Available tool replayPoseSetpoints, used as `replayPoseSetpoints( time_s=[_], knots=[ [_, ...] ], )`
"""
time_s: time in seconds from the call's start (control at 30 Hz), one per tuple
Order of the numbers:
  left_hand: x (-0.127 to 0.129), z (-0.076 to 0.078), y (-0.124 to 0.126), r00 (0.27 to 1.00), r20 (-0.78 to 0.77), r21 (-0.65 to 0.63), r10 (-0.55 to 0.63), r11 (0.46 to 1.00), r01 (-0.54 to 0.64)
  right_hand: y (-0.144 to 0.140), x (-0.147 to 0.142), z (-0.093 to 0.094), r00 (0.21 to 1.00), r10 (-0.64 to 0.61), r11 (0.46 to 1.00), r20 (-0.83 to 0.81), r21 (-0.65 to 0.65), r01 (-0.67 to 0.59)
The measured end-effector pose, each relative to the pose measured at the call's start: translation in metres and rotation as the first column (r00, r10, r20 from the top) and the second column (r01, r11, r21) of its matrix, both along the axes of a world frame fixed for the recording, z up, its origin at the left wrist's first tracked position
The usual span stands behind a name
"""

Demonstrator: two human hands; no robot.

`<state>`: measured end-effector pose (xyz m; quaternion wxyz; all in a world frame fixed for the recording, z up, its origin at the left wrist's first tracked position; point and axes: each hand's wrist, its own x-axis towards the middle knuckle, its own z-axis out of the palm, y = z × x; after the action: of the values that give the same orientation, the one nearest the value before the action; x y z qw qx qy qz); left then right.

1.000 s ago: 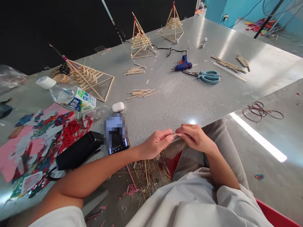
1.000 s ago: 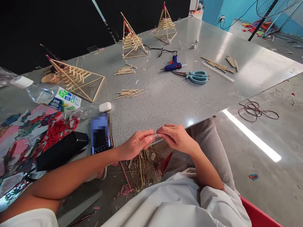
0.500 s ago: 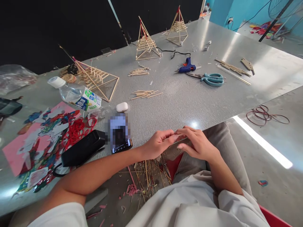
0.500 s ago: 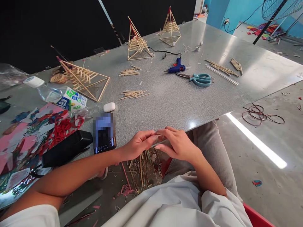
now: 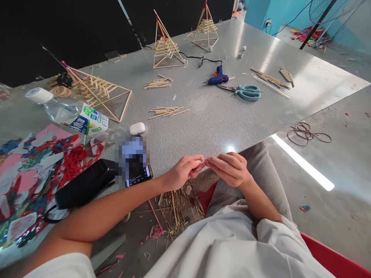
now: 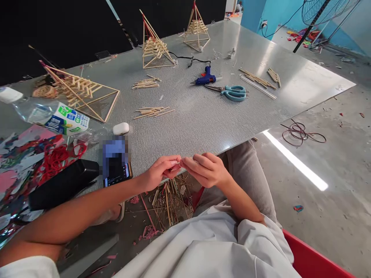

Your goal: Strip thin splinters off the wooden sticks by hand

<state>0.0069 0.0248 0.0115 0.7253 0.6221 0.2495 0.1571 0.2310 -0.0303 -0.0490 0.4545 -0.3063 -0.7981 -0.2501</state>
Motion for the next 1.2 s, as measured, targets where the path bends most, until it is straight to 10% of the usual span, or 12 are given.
replayPoseSetpoints(
  time_s=[0.23,0.4,0.5,0.63,0.93,1.2],
  knots=[
    [-0.001,0.001,0.004,0.999,0.0,-0.019,-0.047,0.999,0.047,0.007,0.002,-0.018,0.967,0.016,0.999,-0.255,-0.046,-0.028],
    [-0.001,-0.003,0.001,1.0,-0.013,0.034,-0.003,0.999,0.003,-0.005,0.012,0.015,0.886,-0.054,0.974,-0.46,-0.22,-0.055],
    [-0.002,-0.005,0.0,1.0,-0.022,0.097,0.014,0.995,-0.011,-0.021,0.013,0.042,0.943,0.028,0.785,-0.333,-0.577,-0.227],
    [-0.003,-0.004,-0.003,0.996,-0.068,0.181,0.055,0.983,-0.042,-0.032,0.008,0.053,0.986,0.009,0.58,-0.166,-0.802,-0.14],
    [-0.002,0.005,-0.008,0.99,-0.143,0.311,0.006,0.95,0.04,-0.014,0.002,0.039,0.871,0.085,0.451,-0.485,-0.76,-0.467],
    [-0.005,0.006,-0.005,0.988,-0.146,0.306,-0.052,0.947,0.095,-0.007,-0.004,0.023,0.816,0.127,0.471,-0.565,-0.689,-0.551]
  ],
)
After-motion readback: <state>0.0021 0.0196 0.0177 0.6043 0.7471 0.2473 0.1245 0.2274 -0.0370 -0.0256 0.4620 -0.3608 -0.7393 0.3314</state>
